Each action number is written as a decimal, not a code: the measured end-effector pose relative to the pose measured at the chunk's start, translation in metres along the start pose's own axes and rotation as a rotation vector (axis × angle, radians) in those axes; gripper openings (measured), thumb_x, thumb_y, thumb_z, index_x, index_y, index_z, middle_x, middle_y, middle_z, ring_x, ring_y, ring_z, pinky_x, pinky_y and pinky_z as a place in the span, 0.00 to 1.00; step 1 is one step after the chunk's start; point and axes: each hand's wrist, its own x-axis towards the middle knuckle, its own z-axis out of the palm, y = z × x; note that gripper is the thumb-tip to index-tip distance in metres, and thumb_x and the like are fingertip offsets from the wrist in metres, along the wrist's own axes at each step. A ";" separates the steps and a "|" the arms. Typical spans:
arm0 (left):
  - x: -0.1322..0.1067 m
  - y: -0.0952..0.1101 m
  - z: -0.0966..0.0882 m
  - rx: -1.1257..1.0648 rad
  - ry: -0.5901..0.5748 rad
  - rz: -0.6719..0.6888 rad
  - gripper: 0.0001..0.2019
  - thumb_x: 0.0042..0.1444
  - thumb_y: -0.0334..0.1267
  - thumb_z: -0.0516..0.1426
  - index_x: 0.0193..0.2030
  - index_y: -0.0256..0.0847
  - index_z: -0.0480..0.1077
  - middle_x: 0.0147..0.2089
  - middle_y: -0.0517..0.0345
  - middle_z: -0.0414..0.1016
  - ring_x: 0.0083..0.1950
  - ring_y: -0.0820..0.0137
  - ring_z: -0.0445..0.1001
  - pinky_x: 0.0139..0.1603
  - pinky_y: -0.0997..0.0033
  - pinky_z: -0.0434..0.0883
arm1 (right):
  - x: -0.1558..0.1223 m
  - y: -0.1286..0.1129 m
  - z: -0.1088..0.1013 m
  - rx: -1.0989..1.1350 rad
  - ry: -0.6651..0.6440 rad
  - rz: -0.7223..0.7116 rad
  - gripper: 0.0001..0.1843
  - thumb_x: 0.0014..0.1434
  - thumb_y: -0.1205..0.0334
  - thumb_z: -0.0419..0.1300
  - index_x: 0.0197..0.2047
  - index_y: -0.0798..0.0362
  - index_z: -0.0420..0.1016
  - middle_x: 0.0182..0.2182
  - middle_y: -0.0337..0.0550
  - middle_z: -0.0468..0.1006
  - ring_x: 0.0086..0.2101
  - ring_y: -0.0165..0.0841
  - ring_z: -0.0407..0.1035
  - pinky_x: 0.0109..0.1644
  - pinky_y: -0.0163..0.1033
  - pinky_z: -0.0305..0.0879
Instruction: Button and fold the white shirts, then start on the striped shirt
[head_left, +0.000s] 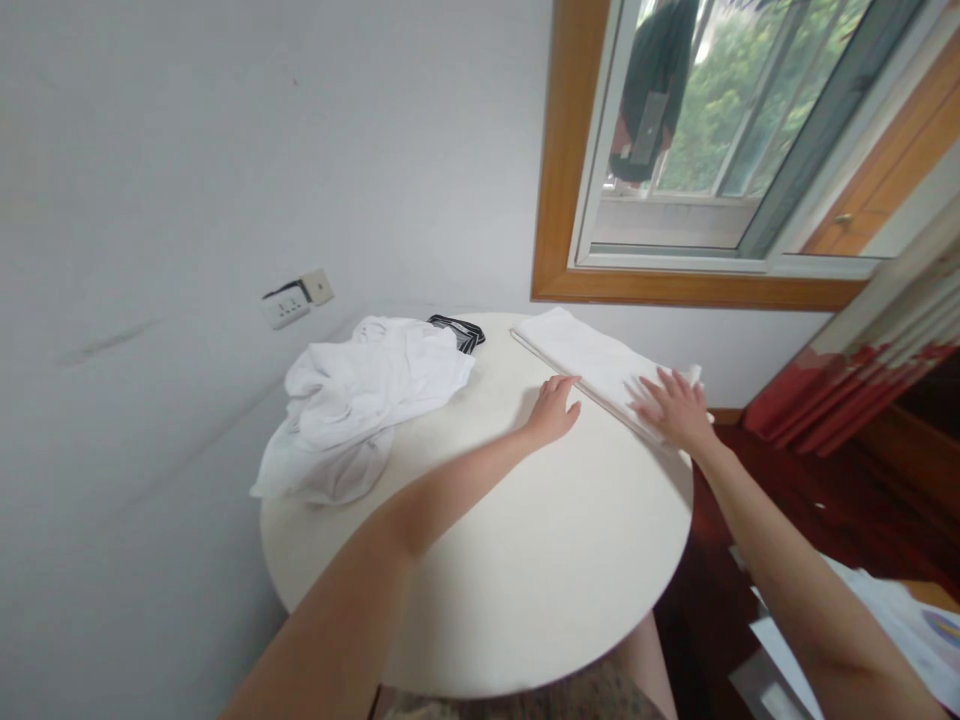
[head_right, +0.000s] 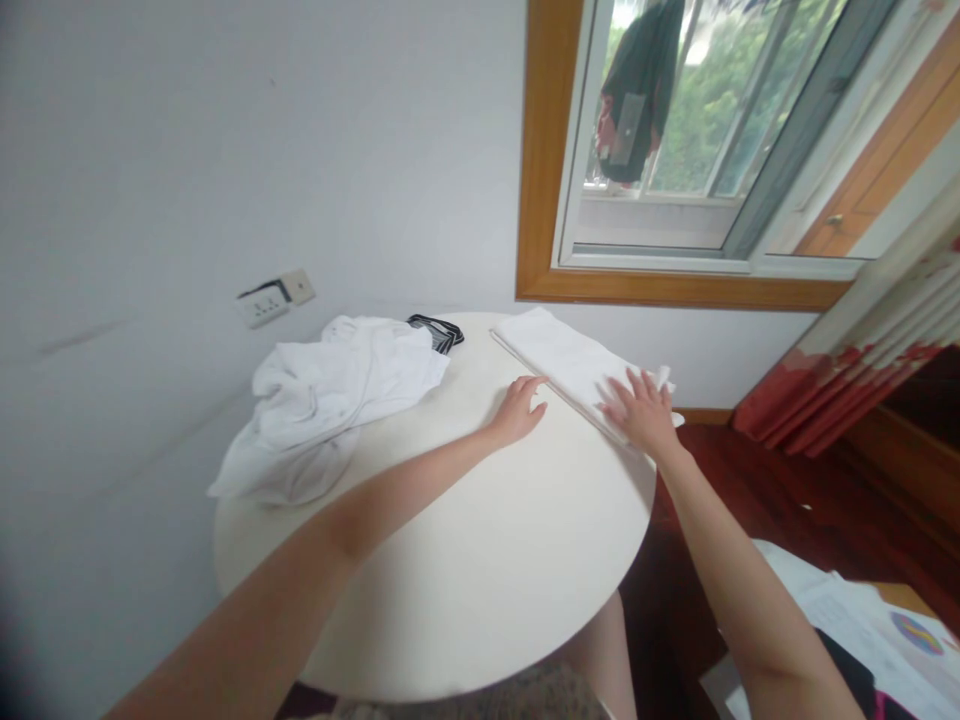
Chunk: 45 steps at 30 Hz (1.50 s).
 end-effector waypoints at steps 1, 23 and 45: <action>-0.010 0.002 -0.005 0.007 -0.009 0.037 0.25 0.56 0.30 0.55 0.62 0.39 0.64 0.58 0.43 0.65 0.60 0.59 0.65 0.67 0.54 0.58 | 0.000 -0.010 0.005 -0.009 -0.095 -0.026 0.30 0.66 0.44 0.49 0.69 0.43 0.57 0.71 0.47 0.49 0.69 0.50 0.40 0.67 0.66 0.38; -0.113 -0.019 -0.071 -0.055 0.079 -0.016 0.20 0.57 0.28 0.54 0.56 0.43 0.67 0.54 0.49 0.66 0.51 0.66 0.70 0.55 0.58 0.73 | 0.047 -0.026 0.057 -0.051 -0.180 -0.133 0.36 0.67 0.37 0.38 0.70 0.44 0.56 0.70 0.47 0.54 0.67 0.51 0.48 0.65 0.71 0.42; -0.100 -0.038 -0.178 0.945 0.307 -0.284 0.29 0.58 0.38 0.55 0.67 0.38 0.59 0.69 0.42 0.59 0.70 0.49 0.53 0.68 0.45 0.51 | 0.004 -0.177 0.021 0.532 -0.001 -0.460 0.17 0.64 0.59 0.51 0.46 0.50 0.80 0.45 0.46 0.82 0.47 0.41 0.74 0.55 0.47 0.68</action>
